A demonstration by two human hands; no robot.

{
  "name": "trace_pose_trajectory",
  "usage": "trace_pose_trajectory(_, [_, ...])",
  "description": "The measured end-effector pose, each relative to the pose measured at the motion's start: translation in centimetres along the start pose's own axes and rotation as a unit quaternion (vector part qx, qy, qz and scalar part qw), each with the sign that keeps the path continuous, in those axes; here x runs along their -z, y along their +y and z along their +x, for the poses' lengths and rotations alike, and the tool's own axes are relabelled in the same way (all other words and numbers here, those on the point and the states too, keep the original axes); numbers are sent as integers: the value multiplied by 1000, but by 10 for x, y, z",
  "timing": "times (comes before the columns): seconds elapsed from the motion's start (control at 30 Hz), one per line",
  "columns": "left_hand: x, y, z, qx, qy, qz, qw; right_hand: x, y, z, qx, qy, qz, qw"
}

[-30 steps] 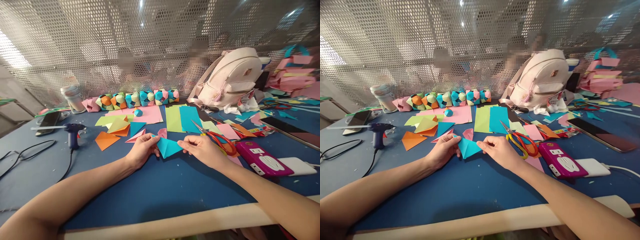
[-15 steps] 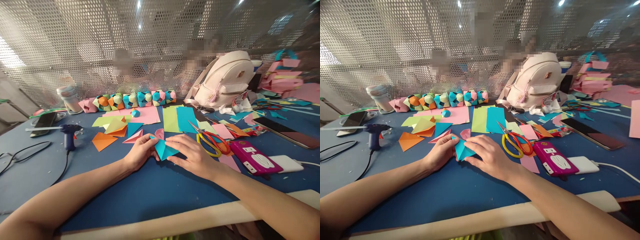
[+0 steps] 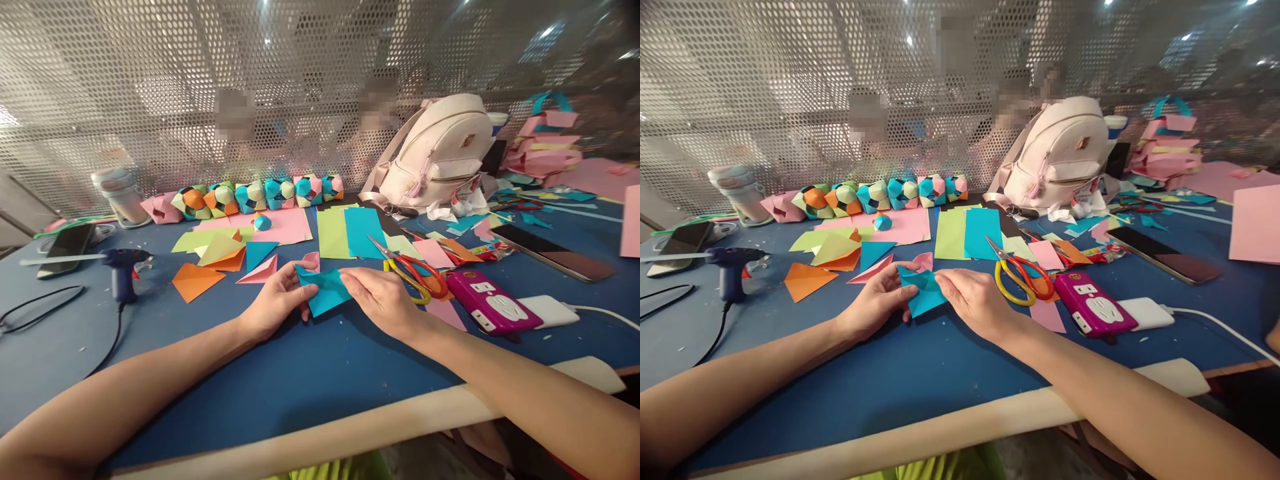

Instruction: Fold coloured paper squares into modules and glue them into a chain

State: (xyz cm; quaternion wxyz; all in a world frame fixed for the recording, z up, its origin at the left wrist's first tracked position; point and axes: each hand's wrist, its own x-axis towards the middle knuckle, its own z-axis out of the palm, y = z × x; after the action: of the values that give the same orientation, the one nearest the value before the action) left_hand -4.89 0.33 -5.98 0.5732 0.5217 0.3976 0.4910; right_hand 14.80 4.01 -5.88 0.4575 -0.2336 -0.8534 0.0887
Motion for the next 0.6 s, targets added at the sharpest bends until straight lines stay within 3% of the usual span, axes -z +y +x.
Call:
trace_pose_trajectory(0.37, [-6, 2, -2, 14, 11, 12, 1000, -4, -4, 3, 17, 20, -3, 1000])
trace_pose_trajectory(0.6, [-6, 0, -3, 35, 22, -42, 998, -1, -10, 7, -178, -34, 50, 982])
